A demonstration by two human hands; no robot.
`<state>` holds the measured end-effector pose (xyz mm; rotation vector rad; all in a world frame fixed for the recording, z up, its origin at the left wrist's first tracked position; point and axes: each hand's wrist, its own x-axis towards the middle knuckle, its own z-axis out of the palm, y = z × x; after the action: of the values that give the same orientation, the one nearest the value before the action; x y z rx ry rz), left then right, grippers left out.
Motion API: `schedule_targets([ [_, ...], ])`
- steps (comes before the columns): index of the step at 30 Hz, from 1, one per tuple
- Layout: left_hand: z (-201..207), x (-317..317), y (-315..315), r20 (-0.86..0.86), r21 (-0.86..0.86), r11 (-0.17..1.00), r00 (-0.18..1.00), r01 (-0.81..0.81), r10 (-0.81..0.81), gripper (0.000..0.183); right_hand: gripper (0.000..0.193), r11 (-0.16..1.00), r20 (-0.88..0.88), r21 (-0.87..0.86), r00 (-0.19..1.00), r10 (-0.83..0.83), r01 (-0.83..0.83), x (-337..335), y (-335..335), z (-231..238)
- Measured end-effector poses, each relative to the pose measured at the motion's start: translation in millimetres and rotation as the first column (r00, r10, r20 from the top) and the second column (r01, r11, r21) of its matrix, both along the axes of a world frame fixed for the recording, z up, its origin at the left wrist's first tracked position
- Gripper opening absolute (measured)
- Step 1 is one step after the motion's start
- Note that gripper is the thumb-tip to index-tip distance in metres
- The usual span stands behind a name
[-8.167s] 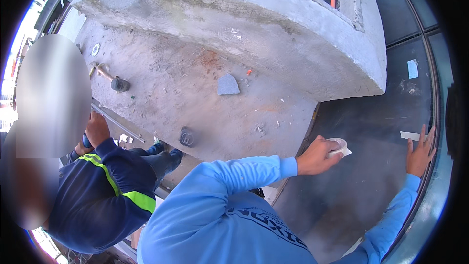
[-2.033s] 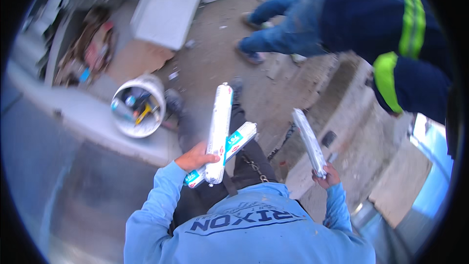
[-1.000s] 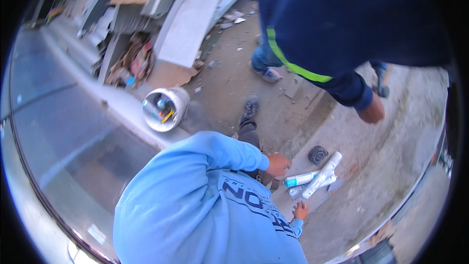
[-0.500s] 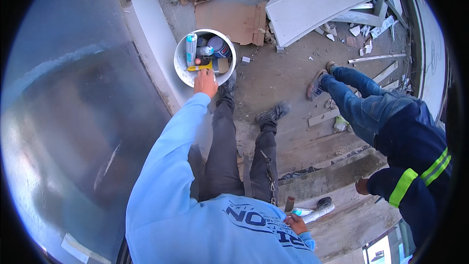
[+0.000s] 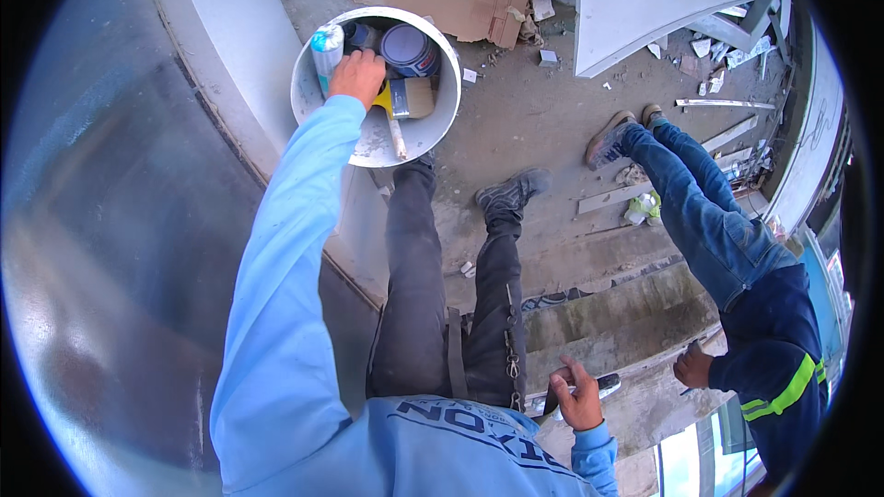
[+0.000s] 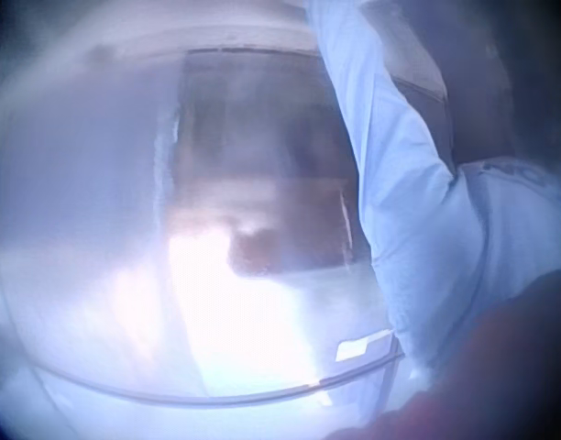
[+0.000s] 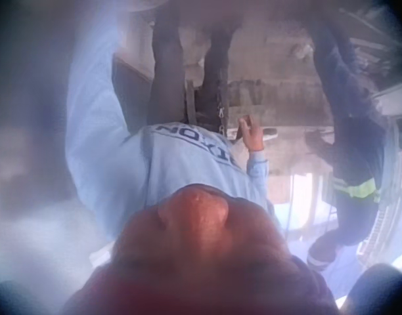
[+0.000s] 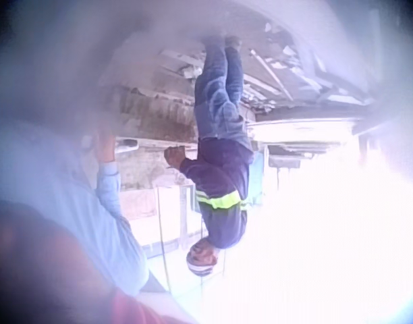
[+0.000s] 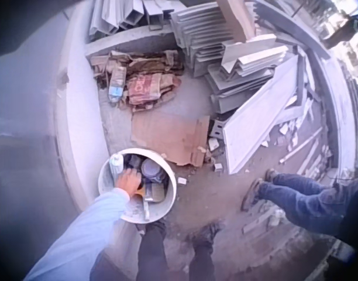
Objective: The person measures a curved concrete ledge with a tape measure, then retrieves masking tape from a bucket and applies it to a glass panel. The person also handles several sealant tubes and a caulking gun.
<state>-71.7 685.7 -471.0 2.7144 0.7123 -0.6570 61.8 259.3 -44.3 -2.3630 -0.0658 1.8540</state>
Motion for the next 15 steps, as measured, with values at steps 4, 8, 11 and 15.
schedule_targets([
  [4,19.6,-32.4,5.8,-0.047,0.016,0.996,0.996,0.082,-0.081,0.02,0.041,0.999,0.004,0.004,0.999,-0.052,0.052,8.2,1.0,-17.2],
  [8,16.9,12.4,3.5,-0.359,0.051,0.997,0.93,-0.062,0.076,0.052,0.041,0.962,0.009,-0.03,0.963,-0.271,0.271,12.3,1.5,-21.7],
  [11,-2.1,52.6,-7.8,-0.246,0.029,0.971,0.94,-0.236,0.236,0.072,0.041,0.953,0.039,-0.057,0.955,-0.295,0.297,9.8,-11.5,-24.5],
  [15,-78.5,65.7,-20.6,-0.143,-0.232,0.844,0.875,-0.483,0.462,0.103,0.039,0.964,0.076,-0.07,0.965,-0.252,0.257,10.5,-22.1,-27.1],
])
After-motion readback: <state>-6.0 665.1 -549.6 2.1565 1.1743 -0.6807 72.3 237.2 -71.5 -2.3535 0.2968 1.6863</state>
